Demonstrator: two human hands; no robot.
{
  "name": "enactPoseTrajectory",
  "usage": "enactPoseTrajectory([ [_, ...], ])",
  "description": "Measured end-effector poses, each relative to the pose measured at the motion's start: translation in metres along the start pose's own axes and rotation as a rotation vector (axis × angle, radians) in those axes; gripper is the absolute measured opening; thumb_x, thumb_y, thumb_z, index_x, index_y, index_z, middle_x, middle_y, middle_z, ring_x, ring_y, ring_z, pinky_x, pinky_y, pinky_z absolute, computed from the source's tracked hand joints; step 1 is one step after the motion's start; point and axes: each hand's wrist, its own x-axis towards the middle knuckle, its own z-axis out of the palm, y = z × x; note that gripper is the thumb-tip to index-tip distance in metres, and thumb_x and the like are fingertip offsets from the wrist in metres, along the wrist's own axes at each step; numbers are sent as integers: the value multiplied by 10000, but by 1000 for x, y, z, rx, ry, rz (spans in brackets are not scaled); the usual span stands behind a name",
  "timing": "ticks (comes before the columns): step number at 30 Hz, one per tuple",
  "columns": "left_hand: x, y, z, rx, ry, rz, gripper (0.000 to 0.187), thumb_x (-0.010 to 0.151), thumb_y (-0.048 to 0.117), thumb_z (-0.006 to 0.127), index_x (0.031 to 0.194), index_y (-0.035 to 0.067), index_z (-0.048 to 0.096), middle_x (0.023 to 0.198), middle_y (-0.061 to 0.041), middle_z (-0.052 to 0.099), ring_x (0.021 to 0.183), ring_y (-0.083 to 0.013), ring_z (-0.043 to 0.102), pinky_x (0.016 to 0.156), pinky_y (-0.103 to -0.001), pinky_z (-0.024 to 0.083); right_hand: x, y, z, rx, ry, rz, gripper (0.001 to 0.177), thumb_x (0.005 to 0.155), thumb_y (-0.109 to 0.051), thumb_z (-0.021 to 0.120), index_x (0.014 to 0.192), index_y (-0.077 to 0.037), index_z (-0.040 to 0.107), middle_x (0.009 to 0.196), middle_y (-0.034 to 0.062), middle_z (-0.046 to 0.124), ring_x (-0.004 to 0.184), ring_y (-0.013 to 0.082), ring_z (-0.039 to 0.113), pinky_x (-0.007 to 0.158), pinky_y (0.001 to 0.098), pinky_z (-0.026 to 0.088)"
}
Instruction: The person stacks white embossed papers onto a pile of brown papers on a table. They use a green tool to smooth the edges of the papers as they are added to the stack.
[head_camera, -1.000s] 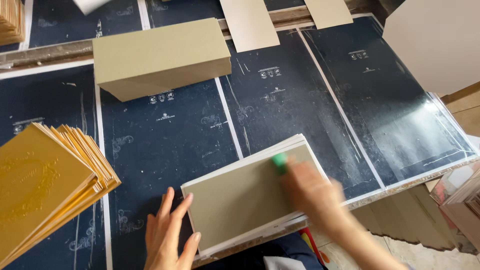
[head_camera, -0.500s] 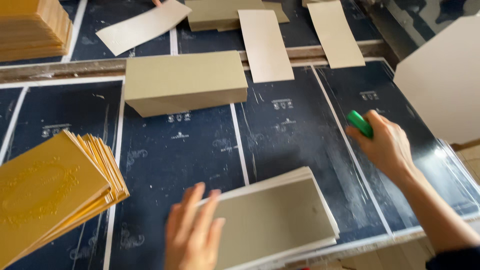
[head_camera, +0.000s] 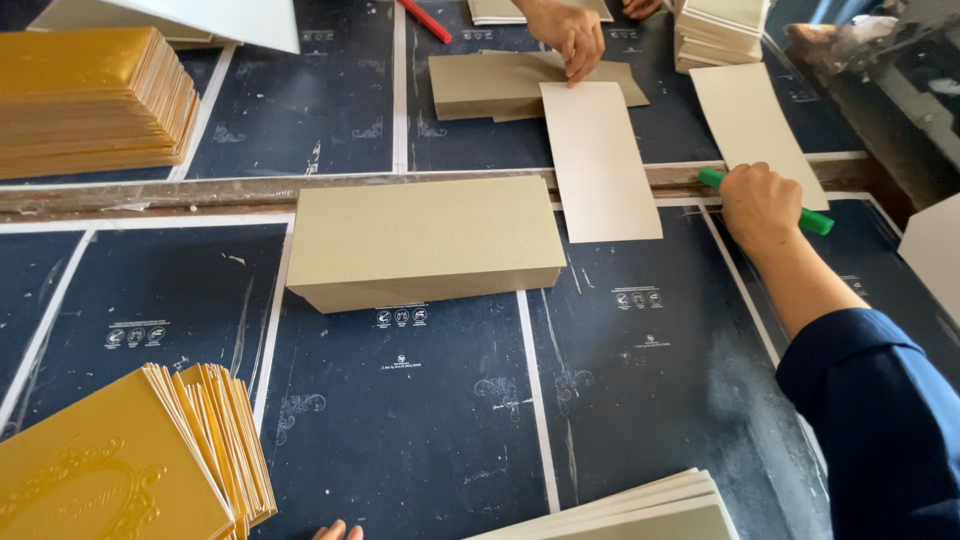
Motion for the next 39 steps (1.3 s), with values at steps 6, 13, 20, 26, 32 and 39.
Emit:
enactPoseTrajectory([
  [6, -21, 28, 0, 39, 53, -80, 370, 806, 430, 505, 1076, 359, 748, 1215, 87, 667, 1133, -159, 650, 924, -455, 486, -5, 15, -51, 52, -239, 43, 308, 940, -79, 495, 1152, -34, 715, 1062, 143, 771, 944, 336, 762, 699, 440, 602],
  [13, 89, 183, -175, -265, 79, -379, 446, 884, 185, 593, 1328, 222, 618, 1129, 84, 763, 1118, -199, 660, 1055, -318, 448, -178, 67, -146, 578, 261, -169, 241, 994, -82, 728, 1140, 26, 571, 1031, 212, 595, 873, 394, 609, 726, 454, 455],
  [20, 113, 214, -243, -874, -63, -747, 567, 899, 430, 453, 1354, 128, 607, 1051, -37, 837, 1083, -96, 700, 952, -230, 421, -385, -23, -12, 415, 87, -632, 244, 845, -375, 654, 844, -132, 641, 689, -24, 657, 576, 135, 664, 537, 300, 527],
  [26, 93, 217, -243, -961, -146, -665, 579, 924, 431, 424, 1372, 95, 569, 1092, -97, 819, 1103, -156, 736, 1012, -289, 468, -454, 37, -212, 530, 268, -917, 555, 960, -497, 522, 1136, 24, 605, 784, 63, 605, 613, 207, 636, 599, 352, 561],
  [32, 76, 226, -243, -888, -187, -535, 523, 922, 406, 494, 1390, 174, 537, 1220, -33, 788, 1154, -138, 722, 1014, -289, 474, -450, 42, -218, 732, 164, -865, 311, 854, -331, 679, 1075, -112, 671, 867, 33, 697, 745, 181, 718, 673, 386, 638],
  [39, 74, 229, -238, -805, -158, -521, 496, 942, 393, 466, 1398, 202, 507, 1228, -17, 770, 1159, -146, 711, 919, -295, 538, -363, 36, -263, 796, -189, -508, 466, 771, -405, 692, 1197, -284, 548, 689, -147, 702, 456, 40, 678, 422, 251, 612],
])
